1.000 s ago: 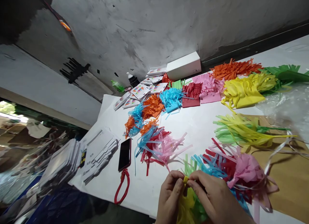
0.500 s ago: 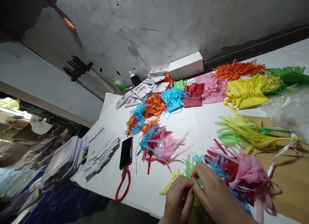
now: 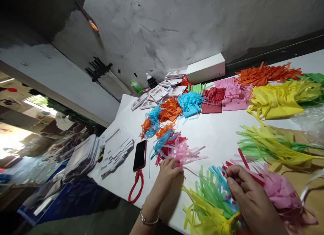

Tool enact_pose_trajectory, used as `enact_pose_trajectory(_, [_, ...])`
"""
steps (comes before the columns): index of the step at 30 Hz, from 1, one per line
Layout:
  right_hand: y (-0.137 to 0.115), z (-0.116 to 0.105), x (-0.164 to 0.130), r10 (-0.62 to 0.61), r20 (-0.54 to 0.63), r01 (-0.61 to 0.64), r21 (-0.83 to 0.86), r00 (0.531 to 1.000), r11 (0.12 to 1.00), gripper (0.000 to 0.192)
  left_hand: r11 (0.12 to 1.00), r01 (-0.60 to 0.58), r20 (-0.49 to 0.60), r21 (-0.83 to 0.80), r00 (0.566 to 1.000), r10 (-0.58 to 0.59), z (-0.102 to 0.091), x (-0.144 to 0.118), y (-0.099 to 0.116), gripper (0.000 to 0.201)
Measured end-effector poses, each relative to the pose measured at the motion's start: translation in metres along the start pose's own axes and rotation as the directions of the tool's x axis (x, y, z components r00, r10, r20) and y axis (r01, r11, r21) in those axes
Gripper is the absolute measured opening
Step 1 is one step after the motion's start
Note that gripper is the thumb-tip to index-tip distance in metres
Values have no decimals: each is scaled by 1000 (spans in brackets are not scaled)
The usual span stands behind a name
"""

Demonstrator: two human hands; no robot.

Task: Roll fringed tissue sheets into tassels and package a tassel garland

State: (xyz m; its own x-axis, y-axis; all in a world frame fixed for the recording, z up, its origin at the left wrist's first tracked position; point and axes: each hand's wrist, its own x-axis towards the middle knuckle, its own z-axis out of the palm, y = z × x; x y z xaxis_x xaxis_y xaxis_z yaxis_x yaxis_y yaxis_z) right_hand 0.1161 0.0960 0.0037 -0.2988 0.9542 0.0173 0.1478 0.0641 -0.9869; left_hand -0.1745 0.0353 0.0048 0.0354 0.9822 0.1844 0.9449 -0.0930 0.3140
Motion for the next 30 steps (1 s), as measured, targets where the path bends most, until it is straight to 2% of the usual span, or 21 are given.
enact_pose_trajectory(3, [-4,0,-3,-37,145,47,-70,989,996,29,997,-19,-37,-76,999,16,-6,1,6,18])
enact_pose_trajectory(5, [-11,3,-5,-91,241,120,-107,966,987,28,954,-34,-123,-297,992,-2,-10,-2,25,14])
enact_pose_trajectory(6, [-16,6,-6,-116,283,153,-114,952,982,27,892,-45,-165,-451,986,-34,-11,-4,36,12])
enact_pose_trajectory(8, [-24,12,-8,-159,333,206,-109,930,972,25,689,-45,-189,-723,973,-136,-11,-7,57,8])
enact_pose_trajectory(11, [-31,18,-10,-215,353,271,-119,911,955,20,410,34,-81,-911,962,-259,-6,-8,81,16])
enact_pose_trajectory(14, [-31,18,-12,-252,303,313,-175,919,934,19,136,104,59,-985,953,-298,2,-5,93,22])
enact_pose_trajectory(17, [-29,17,-14,-270,272,328,-193,923,925,20,-126,182,211,-975,938,-277,9,-3,98,25])
enact_pose_trajectory(20, [-27,17,-15,-273,264,325,-178,925,929,23,-295,250,328,-922,911,-252,15,-4,99,26])
enact_pose_trajectory(22, [-28,18,-16,-264,245,309,-167,933,936,25,-342,255,349,-905,903,-250,20,-6,99,26])
enact_pose_trajectory(24, [-30,19,-16,-264,225,302,-156,938,940,25,-350,241,339,-905,907,-252,22,-8,99,25])
enact_pose_trajectory(30, [-31,18,-13,-268,280,311,-122,922,943,22,-270,250,328,-930,895,-301,16,-7,103,27])
